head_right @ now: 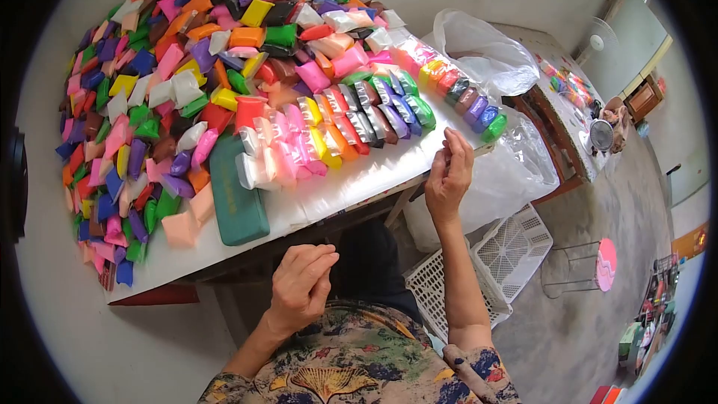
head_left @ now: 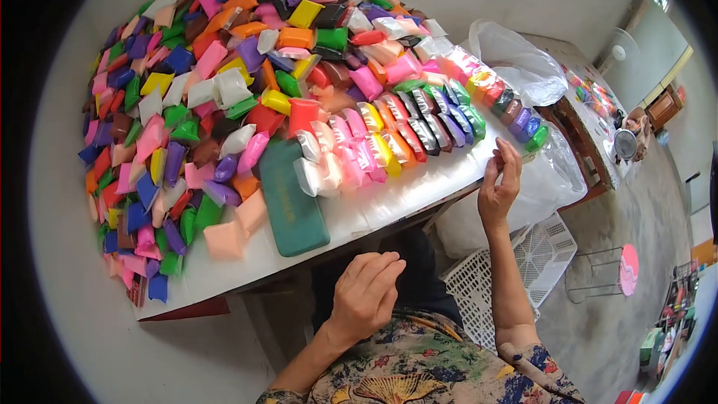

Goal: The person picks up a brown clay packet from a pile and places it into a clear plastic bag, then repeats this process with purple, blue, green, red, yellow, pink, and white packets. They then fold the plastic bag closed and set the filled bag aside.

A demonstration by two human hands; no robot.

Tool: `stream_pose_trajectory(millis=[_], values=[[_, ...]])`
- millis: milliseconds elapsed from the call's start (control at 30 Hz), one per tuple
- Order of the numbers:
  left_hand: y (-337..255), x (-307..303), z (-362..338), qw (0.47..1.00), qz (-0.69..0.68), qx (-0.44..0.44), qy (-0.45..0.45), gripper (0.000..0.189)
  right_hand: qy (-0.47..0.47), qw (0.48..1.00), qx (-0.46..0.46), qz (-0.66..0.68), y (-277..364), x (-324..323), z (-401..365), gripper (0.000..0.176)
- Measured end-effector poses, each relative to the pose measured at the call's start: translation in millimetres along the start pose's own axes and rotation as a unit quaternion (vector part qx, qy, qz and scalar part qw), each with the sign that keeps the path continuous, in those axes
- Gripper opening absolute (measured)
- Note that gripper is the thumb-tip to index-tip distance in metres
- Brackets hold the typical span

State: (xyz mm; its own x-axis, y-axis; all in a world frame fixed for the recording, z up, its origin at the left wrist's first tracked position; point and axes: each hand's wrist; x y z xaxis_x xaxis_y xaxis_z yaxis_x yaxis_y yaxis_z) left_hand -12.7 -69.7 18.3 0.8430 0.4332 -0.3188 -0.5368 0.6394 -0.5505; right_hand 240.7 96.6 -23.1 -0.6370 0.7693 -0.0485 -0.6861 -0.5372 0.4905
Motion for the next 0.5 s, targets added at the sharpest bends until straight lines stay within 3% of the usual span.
stream_pose_trajectory(millis=[300,433,500], values=[[-38,-52,46,0.978,-0.172,-0.078,-0.089,0.033,0.040,0.999,-0.007,0.019,50,-34,-21,0.044],[-75,-67,85,0.915,-0.309,-0.105,-0.239,0.016,0.114,0.992,0.005,0.056,64,-45,-43,0.048],[-79,-77,99,0.911,-0.356,-0.023,-0.206,0.041,0.140,0.987,0.035,0.074,66,-47,-57,0.048]])
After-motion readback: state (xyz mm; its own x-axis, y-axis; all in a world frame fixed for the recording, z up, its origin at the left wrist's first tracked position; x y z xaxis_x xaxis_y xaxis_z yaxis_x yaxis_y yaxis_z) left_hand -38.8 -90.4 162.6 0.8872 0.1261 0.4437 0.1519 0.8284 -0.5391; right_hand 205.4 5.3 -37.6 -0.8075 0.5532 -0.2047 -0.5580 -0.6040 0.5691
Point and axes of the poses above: each hand's wrist, its own z-axis towards the middle knuckle, its own x-axis out of the palm, y = z × x, and after that the axes turned 15 degrees about -y, right-handed
